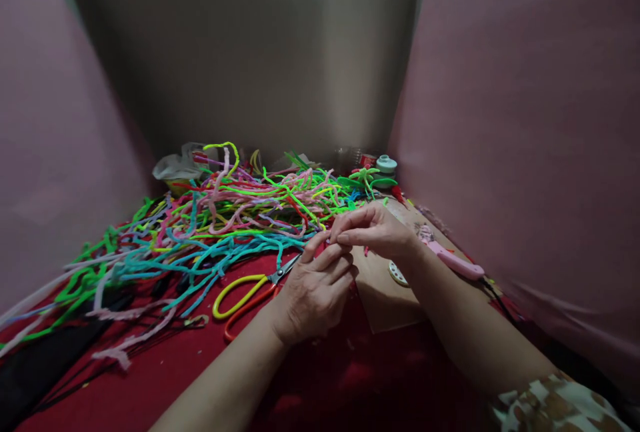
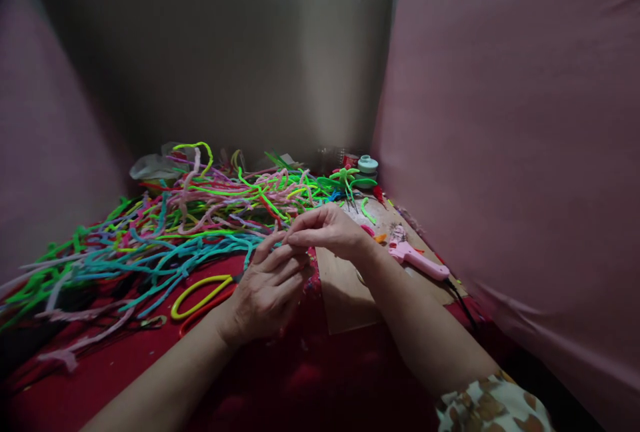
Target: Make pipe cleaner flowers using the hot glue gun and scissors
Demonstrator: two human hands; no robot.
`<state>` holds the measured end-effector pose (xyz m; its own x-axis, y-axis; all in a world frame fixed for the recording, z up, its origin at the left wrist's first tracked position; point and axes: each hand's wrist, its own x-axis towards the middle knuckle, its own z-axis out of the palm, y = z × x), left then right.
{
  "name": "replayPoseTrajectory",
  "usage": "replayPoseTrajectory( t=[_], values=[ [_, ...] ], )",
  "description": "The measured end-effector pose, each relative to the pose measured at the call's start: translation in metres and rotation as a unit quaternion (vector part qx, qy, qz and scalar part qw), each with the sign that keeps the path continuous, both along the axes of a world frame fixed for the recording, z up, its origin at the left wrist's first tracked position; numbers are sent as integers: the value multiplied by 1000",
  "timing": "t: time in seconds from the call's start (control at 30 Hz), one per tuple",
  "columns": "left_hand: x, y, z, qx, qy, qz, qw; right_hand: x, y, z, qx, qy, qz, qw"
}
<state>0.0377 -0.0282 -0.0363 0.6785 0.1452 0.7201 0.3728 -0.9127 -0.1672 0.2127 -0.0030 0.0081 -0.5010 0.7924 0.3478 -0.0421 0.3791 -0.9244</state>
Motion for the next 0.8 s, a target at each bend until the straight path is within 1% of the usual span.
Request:
replayPoseTrajectory(
  t=[0.1, 0.23, 0.47, 0.67, 0.8],
  values=[
    [1, -3, 2, -39, -7, -29, 999, 3, 0, 2, -19, -1, 2, 1000],
    [3, -6, 3, -67, -5, -47, 997, 6, 2, 2, -28, 1, 31, 999],
    [6, -8, 4, -64, -20, -68, 995, 12, 2, 7, 29, -55, 69, 996],
    [4, -5, 3, -68, -28, -46, 996, 6, -2, 6, 112, -93, 37, 989],
    [3, -4, 3, -53, -20, -36, 998, 4, -2, 3, 116, -89, 39, 988]
  ],
)
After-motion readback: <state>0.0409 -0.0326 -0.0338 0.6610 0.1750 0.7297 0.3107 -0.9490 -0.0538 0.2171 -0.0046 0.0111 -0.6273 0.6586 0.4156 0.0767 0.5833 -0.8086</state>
